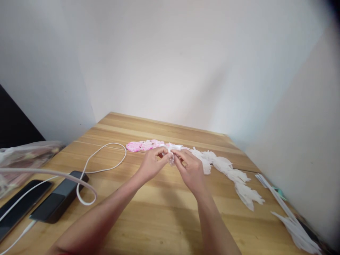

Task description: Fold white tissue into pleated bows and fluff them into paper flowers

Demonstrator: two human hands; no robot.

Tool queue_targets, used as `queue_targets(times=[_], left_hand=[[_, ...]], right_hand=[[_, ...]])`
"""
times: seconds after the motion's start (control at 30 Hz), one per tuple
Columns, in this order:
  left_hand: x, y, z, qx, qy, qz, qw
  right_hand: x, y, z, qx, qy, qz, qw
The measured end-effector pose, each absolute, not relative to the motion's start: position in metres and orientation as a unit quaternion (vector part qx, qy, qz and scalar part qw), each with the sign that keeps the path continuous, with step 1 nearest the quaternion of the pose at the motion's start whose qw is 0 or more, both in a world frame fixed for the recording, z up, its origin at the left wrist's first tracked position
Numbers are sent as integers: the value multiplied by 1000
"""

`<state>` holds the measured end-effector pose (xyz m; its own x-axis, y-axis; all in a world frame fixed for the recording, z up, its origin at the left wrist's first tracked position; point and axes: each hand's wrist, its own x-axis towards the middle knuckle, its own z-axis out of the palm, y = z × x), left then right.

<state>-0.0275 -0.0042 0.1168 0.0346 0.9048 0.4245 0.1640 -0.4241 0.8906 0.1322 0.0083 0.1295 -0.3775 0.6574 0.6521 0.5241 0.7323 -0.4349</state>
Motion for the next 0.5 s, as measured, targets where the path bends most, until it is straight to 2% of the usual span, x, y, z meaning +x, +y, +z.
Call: queue_targets(times=[0.23, 0.5], left_hand=[[-29, 0, 112, 619, 393, 563, 382], [-28, -4, 117, 672, 426, 534, 287]], right_hand=[[133, 8, 132, -353, -824, 87, 436], [135, 3, 139, -374, -804, 163, 434]])
